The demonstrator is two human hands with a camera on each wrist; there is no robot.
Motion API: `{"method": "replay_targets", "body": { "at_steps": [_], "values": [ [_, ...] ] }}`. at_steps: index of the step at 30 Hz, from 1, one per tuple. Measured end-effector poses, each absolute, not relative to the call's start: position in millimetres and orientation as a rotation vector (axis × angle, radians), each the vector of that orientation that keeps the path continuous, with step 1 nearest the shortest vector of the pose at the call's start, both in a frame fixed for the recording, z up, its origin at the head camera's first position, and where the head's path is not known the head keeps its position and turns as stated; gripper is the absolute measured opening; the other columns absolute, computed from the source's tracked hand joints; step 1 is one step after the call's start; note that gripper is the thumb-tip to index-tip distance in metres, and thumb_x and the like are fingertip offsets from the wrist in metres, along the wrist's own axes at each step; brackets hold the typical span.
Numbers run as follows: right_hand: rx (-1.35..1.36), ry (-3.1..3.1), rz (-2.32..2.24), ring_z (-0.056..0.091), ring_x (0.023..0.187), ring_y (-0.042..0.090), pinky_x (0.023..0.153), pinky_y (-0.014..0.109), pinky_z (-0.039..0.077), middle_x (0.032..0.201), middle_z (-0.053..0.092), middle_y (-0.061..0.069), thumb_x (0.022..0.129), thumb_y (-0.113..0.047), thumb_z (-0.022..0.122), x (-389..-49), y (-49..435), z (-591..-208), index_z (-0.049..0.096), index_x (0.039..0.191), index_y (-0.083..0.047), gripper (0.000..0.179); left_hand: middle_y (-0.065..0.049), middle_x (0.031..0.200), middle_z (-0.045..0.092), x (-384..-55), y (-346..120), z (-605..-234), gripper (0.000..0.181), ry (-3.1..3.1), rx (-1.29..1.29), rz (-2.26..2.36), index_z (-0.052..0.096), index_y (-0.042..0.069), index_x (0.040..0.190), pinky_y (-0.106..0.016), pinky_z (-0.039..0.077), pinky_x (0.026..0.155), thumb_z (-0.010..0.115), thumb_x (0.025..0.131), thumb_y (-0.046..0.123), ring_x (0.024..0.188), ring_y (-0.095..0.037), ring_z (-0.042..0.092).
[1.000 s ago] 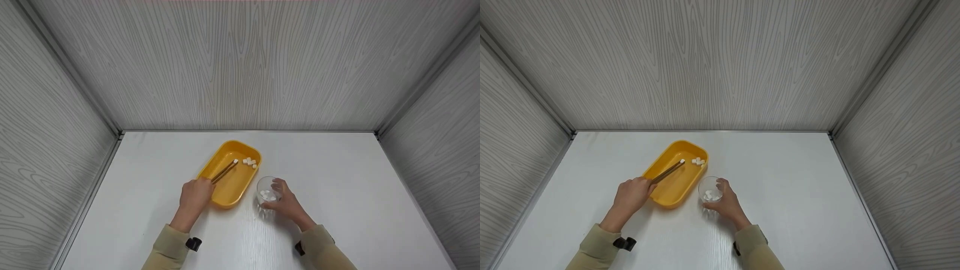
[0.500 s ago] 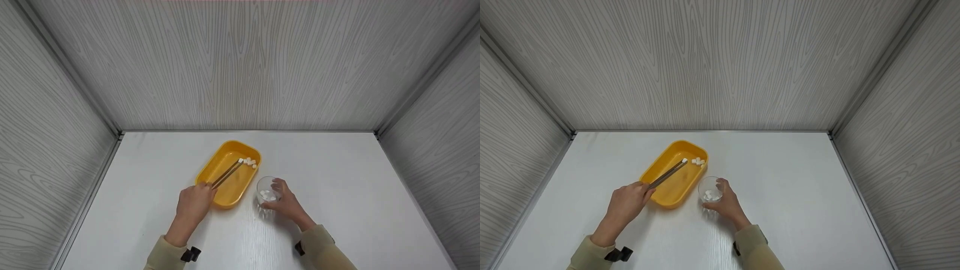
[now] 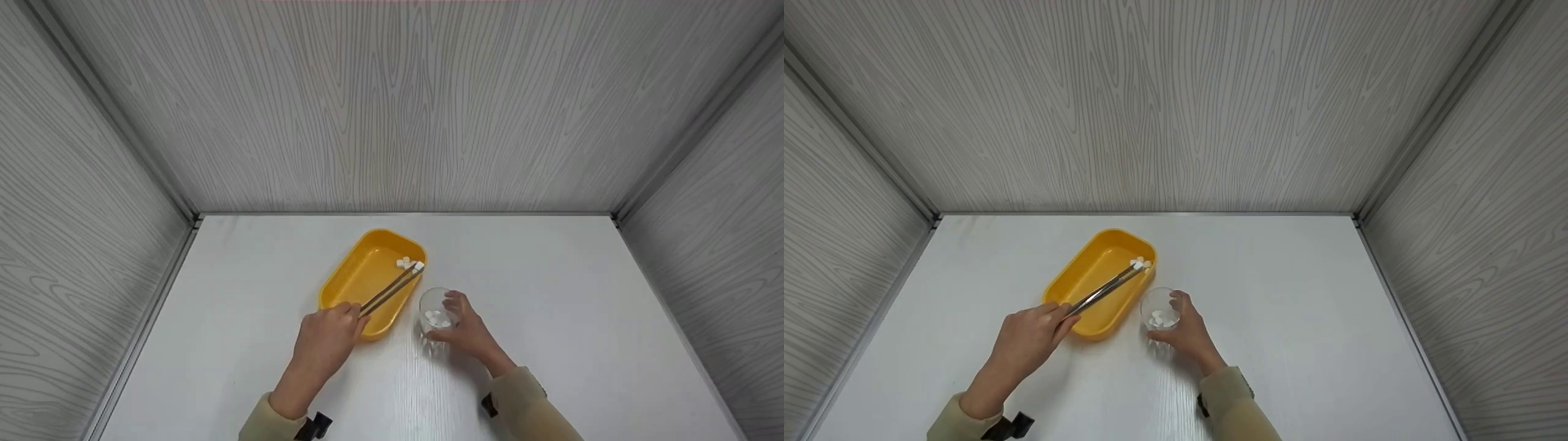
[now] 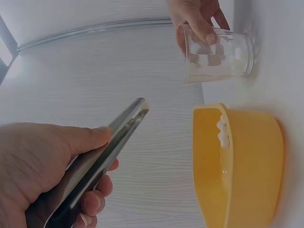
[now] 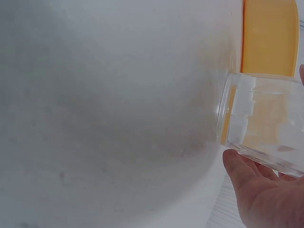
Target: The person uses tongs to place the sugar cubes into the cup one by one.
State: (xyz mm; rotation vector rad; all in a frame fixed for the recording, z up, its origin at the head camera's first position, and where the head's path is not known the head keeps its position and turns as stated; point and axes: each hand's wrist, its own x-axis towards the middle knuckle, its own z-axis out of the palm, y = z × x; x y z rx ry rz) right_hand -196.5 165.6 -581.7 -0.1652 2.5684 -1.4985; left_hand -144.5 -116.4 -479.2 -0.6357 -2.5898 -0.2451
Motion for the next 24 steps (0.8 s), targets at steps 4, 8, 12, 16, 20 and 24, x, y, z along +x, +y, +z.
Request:
{"method": "replay_targets", "body": {
  "at_steps": [4, 8, 12, 16, 20, 24],
  "values": [
    [-0.176, 2.569, -1.495, 0.041, 0.133, 0.038, 0.103, 0.056, 0.035, 0.141, 0.048, 0.015, 0.070, -0.031, 0.090, -196.6, 165.9, -582.5, 0.035, 0.144, -0.012, 0.094, -0.004, 0.069, 0.062, -142.0, -115.1, -482.4, 0.024, -2.553, -0.713, -0.249, 0.073, 0.002, 0.087, -0.030, 0.044, 0.041, 0.079, 0.083, 0.025, 0.048, -0.015, 0.053],
    [-0.189, 2.547, -1.515, 0.041, 0.134, 0.038, 0.103, 0.056, 0.036, 0.142, 0.047, 0.016, 0.071, -0.029, 0.090, -196.1, 166.6, -581.5, 0.034, 0.144, -0.012, 0.093, -0.001, 0.067, 0.059, -139.4, -114.0, -486.1, 0.024, -2.540, -0.787, -0.232, 0.071, 0.004, 0.086, -0.030, 0.045, 0.043, 0.079, 0.084, 0.026, 0.050, -0.015, 0.053],
    [-0.198, 2.538, -1.525, 0.040, 0.134, 0.037, 0.103, 0.057, 0.035, 0.143, 0.045, 0.016, 0.072, -0.028, 0.089, -196.1, 167.1, -580.9, 0.034, 0.143, -0.016, 0.091, 0.001, 0.065, 0.055, -138.1, -111.7, -490.6, 0.025, -2.523, -0.861, -0.204, 0.070, 0.006, 0.083, -0.029, 0.045, 0.045, 0.078, 0.085, 0.029, 0.051, -0.014, 0.053],
    [-0.201, 2.528, -1.538, 0.039, 0.135, 0.037, 0.104, 0.057, 0.034, 0.143, 0.045, 0.015, 0.072, -0.027, 0.089, -196.1, 167.3, -582.1, 0.034, 0.144, -0.017, 0.091, 0.002, 0.062, 0.050, -137.8, -110.1, -494.3, 0.027, -2.538, -0.891, -0.232, 0.067, 0.008, 0.077, -0.028, 0.043, 0.046, 0.077, 0.085, 0.032, 0.050, -0.012, 0.048],
    [-0.199, 2.513, -1.548, 0.038, 0.136, 0.037, 0.104, 0.057, 0.034, 0.144, 0.044, 0.015, 0.074, -0.026, 0.088, -195.8, 167.7, -583.1, 0.032, 0.145, -0.013, 0.091, 0.002, 0.062, 0.050, -138.2, -111.3, -495.1, 0.030, -2.549, -0.859, -0.273, 0.066, 0.008, 0.077, -0.028, 0.044, 0.047, 0.078, 0.084, 0.035, 0.051, -0.012, 0.046],
    [-0.186, 2.532, -1.522, 0.038, 0.135, 0.037, 0.104, 0.057, 0.033, 0.145, 0.044, 0.015, 0.074, -0.029, 0.087, -196.0, 168.0, -583.5, 0.032, 0.145, -0.015, 0.091, 0.001, 0.063, 0.050, -139.2, -115.2, -494.3, 0.032, -2.585, -0.811, -0.293, 0.067, 0.006, 0.081, -0.027, 0.041, 0.045, 0.076, 0.085, 0.036, 0.050, -0.011, 0.043]
  ]
}}
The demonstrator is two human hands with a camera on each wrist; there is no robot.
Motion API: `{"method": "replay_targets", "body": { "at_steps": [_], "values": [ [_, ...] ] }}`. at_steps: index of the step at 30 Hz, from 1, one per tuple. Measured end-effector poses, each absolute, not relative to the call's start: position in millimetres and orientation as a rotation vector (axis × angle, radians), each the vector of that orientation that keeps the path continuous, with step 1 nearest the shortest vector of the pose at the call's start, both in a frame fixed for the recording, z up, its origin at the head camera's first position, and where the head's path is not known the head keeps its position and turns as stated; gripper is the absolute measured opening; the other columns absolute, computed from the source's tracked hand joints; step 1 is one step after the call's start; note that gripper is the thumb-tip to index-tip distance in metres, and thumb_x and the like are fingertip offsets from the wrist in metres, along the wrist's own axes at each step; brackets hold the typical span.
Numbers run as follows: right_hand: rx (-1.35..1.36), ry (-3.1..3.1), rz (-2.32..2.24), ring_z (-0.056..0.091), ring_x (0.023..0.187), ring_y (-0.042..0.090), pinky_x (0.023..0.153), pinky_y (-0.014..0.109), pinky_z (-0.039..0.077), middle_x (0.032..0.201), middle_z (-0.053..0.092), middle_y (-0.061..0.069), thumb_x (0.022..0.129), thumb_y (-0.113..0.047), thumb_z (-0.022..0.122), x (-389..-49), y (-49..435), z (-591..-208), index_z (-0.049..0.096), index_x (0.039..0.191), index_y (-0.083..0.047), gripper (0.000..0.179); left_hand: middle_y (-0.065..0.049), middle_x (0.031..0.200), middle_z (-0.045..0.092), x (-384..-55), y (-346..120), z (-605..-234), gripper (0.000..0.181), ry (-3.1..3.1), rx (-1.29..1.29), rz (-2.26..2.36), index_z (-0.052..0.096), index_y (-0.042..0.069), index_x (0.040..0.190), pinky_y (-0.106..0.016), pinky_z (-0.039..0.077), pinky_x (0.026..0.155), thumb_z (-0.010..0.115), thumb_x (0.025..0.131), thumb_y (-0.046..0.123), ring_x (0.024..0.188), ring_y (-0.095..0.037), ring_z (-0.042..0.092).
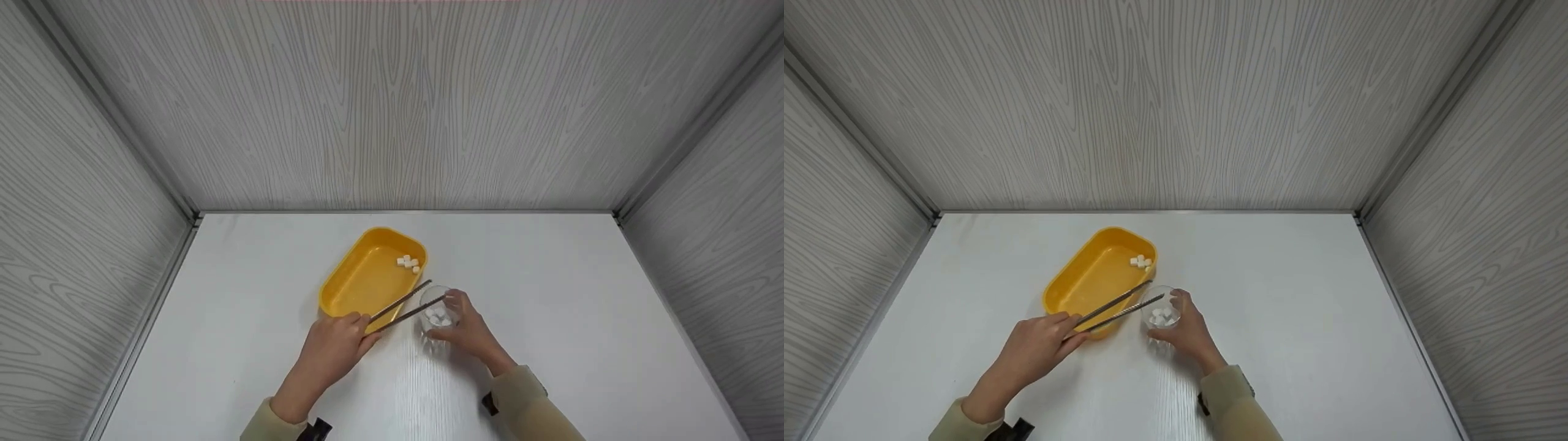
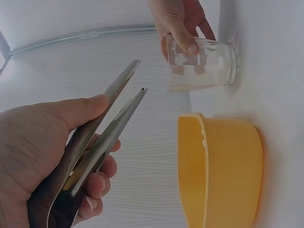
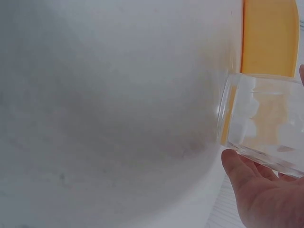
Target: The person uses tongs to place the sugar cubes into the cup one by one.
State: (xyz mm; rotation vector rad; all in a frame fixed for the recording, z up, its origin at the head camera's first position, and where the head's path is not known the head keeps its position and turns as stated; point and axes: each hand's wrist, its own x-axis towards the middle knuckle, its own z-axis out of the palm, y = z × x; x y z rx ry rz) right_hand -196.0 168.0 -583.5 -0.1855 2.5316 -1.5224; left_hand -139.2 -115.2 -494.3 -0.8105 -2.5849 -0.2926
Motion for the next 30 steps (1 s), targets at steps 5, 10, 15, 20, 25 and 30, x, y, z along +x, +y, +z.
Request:
{"method": "replay_targets", "body": {
  "at_steps": [5, 10, 15, 20, 25, 30],
  "values": [
    [-0.175, 2.563, -1.478, 0.039, 0.135, 0.036, 0.105, 0.057, 0.033, 0.144, 0.046, 0.013, 0.070, -0.036, 0.089, -197.0, 168.0, -582.3, 0.034, 0.145, -0.016, 0.096, -0.001, 0.066, 0.055, -140.0, -122.9, -495.4, 0.035, -2.651, -0.746, -0.307, 0.070, 0.002, 0.088, -0.027, 0.039, 0.043, 0.076, 0.086, 0.036, 0.048, -0.011, 0.042],
    [-0.217, 2.588, -1.470, 0.041, 0.133, 0.036, 0.105, 0.057, 0.032, 0.141, 0.049, 0.014, 0.066, -0.035, 0.092, -199.6, 169.5, -582.5, 0.034, 0.146, -0.012, 0.101, -0.003, 0.068, 0.058, -141.6, -129.8, -499.8, 0.033, -2.697, -0.666, -0.347, 0.071, 0.001, 0.091, -0.028, 0.041, 0.044, 0.076, 0.086, 0.033, 0.049, -0.012, 0.045],
    [-0.226, 2.577, -1.479, 0.043, 0.132, 0.036, 0.104, 0.057, 0.033, 0.139, 0.051, 0.012, 0.063, -0.035, 0.093, -201.1, 171.7, -582.1, 0.031, 0.147, -0.014, 0.107, -0.001, 0.066, 0.056, -143.0, -136.6, -503.5, 0.036, -2.755, -0.578, -0.350, 0.072, 0.001, 0.094, -0.027, 0.040, 0.045, 0.072, 0.089, 0.037, 0.048, -0.011, 0.042],
    [-0.226, 2.522, -1.535, 0.041, 0.134, 0.034, 0.103, 0.058, 0.034, 0.142, 0.048, 0.012, 0.063, -0.032, 0.094, -202.9, 172.3, -579.4, 0.030, 0.147, -0.017, 0.107, -0.001, 0.065, 0.052, -144.5, -142.6, -505.2, 0.036, -2.782, -0.519, -0.356, 0.072, 0.002, 0.095, -0.027, 0.037, 0.044, 0.071, 0.090, 0.038, 0.048, -0.011, 0.038],
    [-0.245, 2.507, -1.555, 0.037, 0.137, 0.033, 0.107, 0.059, 0.028, 0.146, 0.045, 0.010, 0.066, -0.027, 0.093, -205.7, 171.3, -573.6, 0.034, 0.147, -0.016, 0.101, 0.001, 0.063, 0.049, -145.7, -145.4, -508.8, 0.031, -2.772, -0.505, -0.372, 0.070, 0.004, 0.088, -0.027, 0.035, 0.043, 0.073, 0.088, 0.035, 0.047, -0.010, 0.036],
    [-0.283, 2.503, -1.522, 0.037, 0.137, 0.034, 0.108, 0.058, 0.027, 0.147, 0.045, 0.010, 0.068, -0.025, 0.092, -209.0, 171.1, -572.4, 0.035, 0.148, -0.012, 0.099, 0.002, 0.061, 0.046, -147.0, -145.8, -511.5, 0.029, -2.772, -0.489, -0.384, 0.067, 0.006, 0.083, -0.027, 0.033, 0.043, 0.075, 0.087, 0.033, 0.047, -0.011, 0.035]
  ]
}}
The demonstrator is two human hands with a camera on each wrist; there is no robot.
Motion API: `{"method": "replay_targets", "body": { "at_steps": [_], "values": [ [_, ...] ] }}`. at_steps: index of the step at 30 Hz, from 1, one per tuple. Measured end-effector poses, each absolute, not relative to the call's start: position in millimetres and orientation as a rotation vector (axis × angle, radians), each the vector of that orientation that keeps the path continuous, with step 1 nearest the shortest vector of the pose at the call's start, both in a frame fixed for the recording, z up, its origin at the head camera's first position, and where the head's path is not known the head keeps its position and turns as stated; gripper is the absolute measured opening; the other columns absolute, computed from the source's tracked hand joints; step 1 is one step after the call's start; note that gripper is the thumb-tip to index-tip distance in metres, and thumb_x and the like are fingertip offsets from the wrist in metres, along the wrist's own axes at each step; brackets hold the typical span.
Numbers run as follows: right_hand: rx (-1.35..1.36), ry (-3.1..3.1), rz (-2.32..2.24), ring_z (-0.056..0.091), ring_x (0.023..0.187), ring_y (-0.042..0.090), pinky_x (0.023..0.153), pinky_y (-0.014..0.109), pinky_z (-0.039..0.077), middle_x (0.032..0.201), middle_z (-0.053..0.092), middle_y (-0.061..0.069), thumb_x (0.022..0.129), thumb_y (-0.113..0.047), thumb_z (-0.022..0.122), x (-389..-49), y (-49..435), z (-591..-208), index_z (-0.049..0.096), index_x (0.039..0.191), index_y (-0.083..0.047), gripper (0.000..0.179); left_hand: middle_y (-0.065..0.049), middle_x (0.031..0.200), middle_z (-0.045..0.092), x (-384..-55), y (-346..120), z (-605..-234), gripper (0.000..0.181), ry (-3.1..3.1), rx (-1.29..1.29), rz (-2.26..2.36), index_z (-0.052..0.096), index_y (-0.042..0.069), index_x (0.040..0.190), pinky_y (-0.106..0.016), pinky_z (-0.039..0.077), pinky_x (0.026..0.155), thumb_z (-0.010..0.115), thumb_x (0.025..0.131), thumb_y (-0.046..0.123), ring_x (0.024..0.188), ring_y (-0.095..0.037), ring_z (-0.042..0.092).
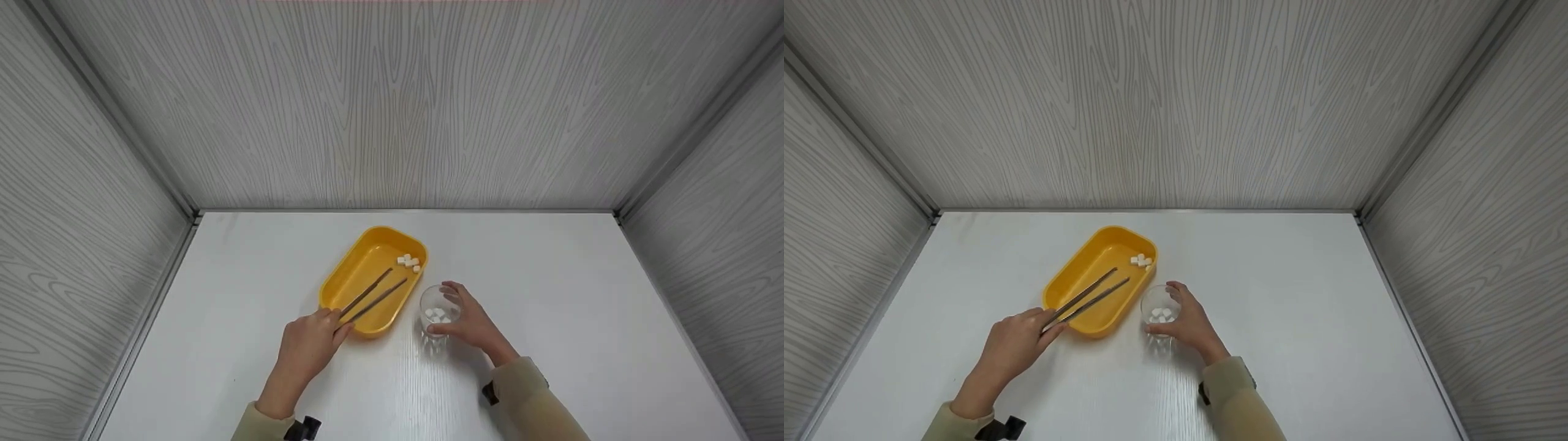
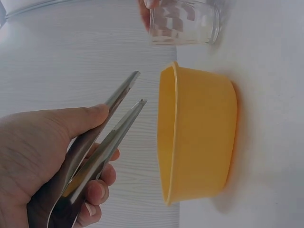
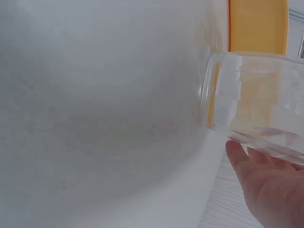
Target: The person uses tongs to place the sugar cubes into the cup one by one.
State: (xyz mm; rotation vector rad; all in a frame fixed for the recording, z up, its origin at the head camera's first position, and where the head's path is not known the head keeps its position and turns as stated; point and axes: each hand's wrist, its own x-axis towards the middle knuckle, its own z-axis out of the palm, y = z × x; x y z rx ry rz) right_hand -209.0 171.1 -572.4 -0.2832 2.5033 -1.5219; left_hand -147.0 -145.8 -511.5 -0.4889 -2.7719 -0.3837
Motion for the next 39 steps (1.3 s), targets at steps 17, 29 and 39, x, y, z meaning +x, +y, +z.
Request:
{"method": "replay_targets", "body": {
  "at_steps": [17, 29, 39],
  "values": [
    [-0.213, 2.500, -1.468, 0.041, 0.133, 0.033, 0.107, 0.055, 0.030, 0.142, 0.047, 0.005, 0.066, -0.019, 0.093, -212.5, 165.6, -572.8, 0.042, 0.142, -0.013, 0.092, 0.001, 0.060, 0.044, -162.8, -145.1, -522.2, 0.032, -2.846, -0.419, -0.385, 0.068, 0.003, 0.084, -0.029, 0.037, 0.046, 0.075, 0.087, 0.034, 0.048, -0.014, 0.038],
    [-0.186, 2.517, -1.481, 0.043, 0.132, 0.032, 0.106, 0.051, 0.034, 0.140, 0.050, 0.013, 0.064, -0.015, 0.092, -215.1, 163.8, -571.8, 0.046, 0.137, -0.008, 0.086, -0.004, 0.061, 0.054, -188.1, -139.8, -527.7, 0.032, -2.876, -0.423, -0.303, 0.066, 0.004, 0.076, -0.037, 0.042, 0.046, 0.074, 0.088, 0.032, 0.048, -0.018, 0.045],
    [-0.147, 2.517, -1.458, 0.039, 0.135, 0.031, 0.108, 0.053, 0.029, 0.144, 0.048, 0.010, 0.066, -0.018, 0.091, -213.9, 161.6, -570.4, 0.044, 0.139, -0.011, 0.087, -0.005, 0.061, 0.053, -205.9, -137.6, -532.9, 0.033, -2.899, -0.458, -0.243, 0.066, 0.003, 0.075, -0.039, 0.043, 0.045, 0.074, 0.088, 0.032, 0.047, -0.019, 0.045]
  ]
}}
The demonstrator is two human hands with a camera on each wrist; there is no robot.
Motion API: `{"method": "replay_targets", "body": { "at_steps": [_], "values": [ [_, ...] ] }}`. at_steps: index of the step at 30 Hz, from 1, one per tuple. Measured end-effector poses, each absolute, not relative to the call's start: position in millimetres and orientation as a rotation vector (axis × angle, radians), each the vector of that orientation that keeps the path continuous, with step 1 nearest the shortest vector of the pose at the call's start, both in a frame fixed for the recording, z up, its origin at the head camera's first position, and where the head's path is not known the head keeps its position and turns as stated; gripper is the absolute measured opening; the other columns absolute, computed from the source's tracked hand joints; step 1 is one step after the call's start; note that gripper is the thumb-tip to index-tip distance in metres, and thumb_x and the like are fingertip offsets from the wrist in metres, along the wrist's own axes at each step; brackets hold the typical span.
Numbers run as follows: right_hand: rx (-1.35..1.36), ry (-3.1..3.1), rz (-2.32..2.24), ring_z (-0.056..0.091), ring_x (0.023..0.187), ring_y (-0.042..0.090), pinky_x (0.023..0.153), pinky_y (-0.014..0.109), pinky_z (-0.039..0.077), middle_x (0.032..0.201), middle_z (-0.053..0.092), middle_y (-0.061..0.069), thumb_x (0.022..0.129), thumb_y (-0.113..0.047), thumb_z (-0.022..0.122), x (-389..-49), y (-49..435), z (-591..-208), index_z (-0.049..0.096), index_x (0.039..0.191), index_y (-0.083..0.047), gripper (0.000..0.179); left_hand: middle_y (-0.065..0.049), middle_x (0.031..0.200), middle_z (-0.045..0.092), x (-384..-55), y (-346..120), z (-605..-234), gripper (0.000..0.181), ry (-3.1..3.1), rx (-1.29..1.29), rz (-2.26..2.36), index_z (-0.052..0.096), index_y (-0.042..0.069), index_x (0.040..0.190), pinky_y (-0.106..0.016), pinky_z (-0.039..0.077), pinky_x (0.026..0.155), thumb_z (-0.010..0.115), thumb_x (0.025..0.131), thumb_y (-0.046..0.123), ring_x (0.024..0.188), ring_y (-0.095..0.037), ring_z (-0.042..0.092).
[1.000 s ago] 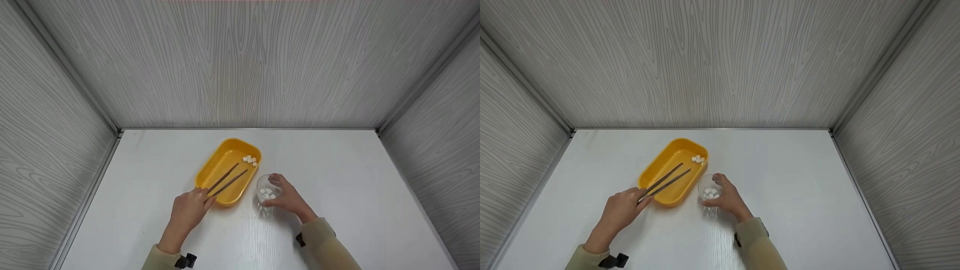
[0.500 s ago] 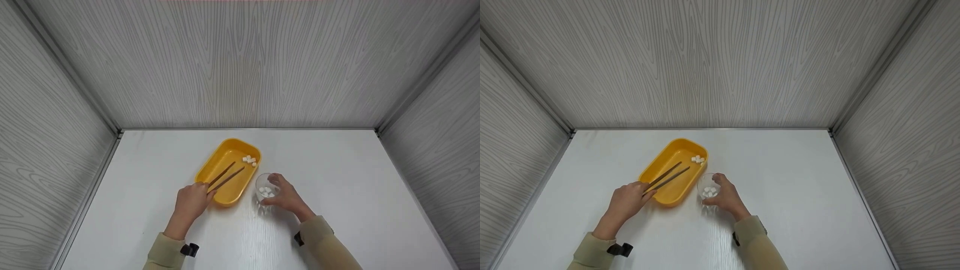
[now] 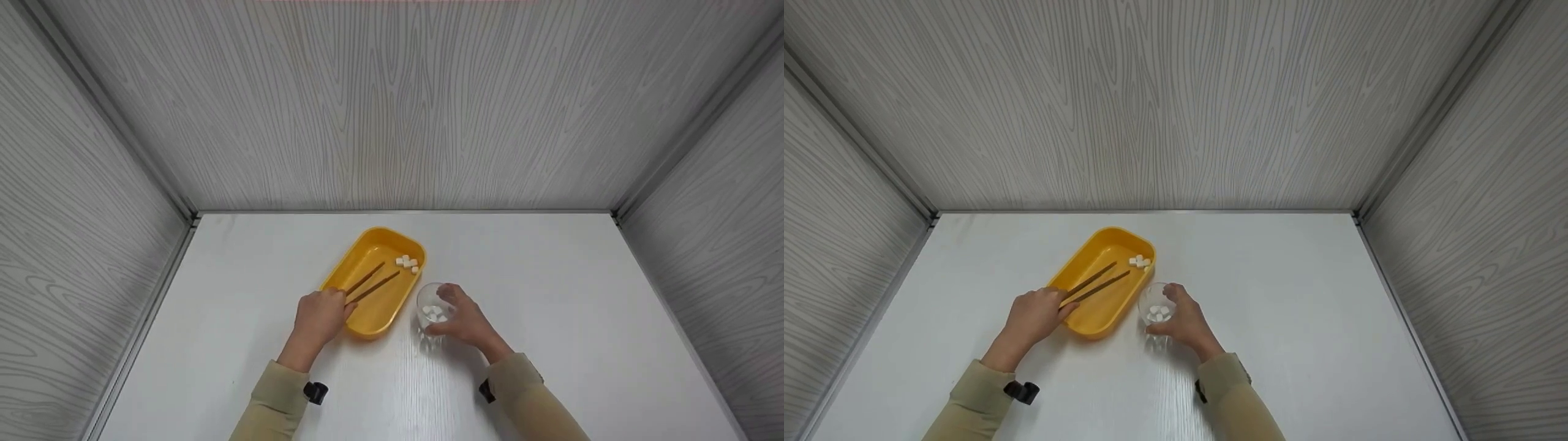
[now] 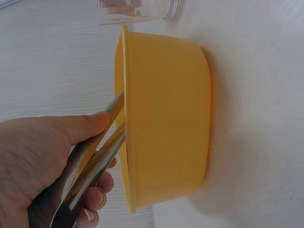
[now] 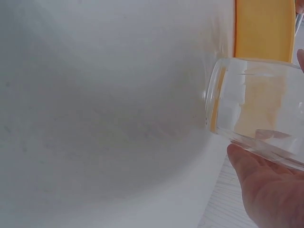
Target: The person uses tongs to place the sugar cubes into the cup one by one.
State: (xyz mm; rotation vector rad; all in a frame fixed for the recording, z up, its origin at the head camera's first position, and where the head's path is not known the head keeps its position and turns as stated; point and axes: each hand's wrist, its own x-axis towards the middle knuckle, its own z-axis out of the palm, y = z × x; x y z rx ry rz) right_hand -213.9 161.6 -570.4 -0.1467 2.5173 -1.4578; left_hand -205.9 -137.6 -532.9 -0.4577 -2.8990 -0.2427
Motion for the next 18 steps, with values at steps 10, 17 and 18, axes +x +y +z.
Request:
{"method": "replay_targets", "body": {
  "at_steps": [10, 17, 18],
  "values": [
    [-0.134, 2.519, -1.450, 0.040, 0.134, 0.032, 0.108, 0.055, 0.029, 0.143, 0.048, 0.009, 0.067, -0.022, 0.091, -214.1, 162.2, -571.2, 0.044, 0.140, -0.013, 0.087, -0.005, 0.060, 0.055, -222.7, -131.6, -535.0, 0.034, -2.935, -0.418, -0.119, 0.069, 0.002, 0.076, -0.040, 0.047, 0.047, 0.073, 0.089, 0.033, 0.048, -0.021, 0.050],
    [-0.167, 2.514, -1.468, 0.040, 0.134, 0.033, 0.107, 0.054, 0.031, 0.142, 0.048, 0.009, 0.067, -0.020, 0.092, -214.3, 163.4, -572.2, 0.044, 0.138, -0.011, 0.086, -0.006, 0.062, 0.057, -229.8, -128.4, -536.3, 0.032, -2.940, -0.459, -0.065, 0.071, 0.002, 0.078, -0.040, 0.048, 0.049, 0.075, 0.087, 0.032, 0.050, -0.021, 0.053],
    [-0.171, 2.516, -1.468, 0.040, 0.134, 0.033, 0.107, 0.054, 0.032, 0.142, 0.048, 0.009, 0.067, -0.020, 0.092, -214.5, 163.5, -572.7, 0.044, 0.138, -0.011, 0.086, -0.006, 0.062, 0.058, -230.7, -127.8, -536.3, 0.031, -2.938, -0.462, -0.066, 0.071, 0.002, 0.078, -0.040, 0.048, 0.049, 0.075, 0.087, 0.031, 0.051, -0.022, 0.053]
  ]
}}
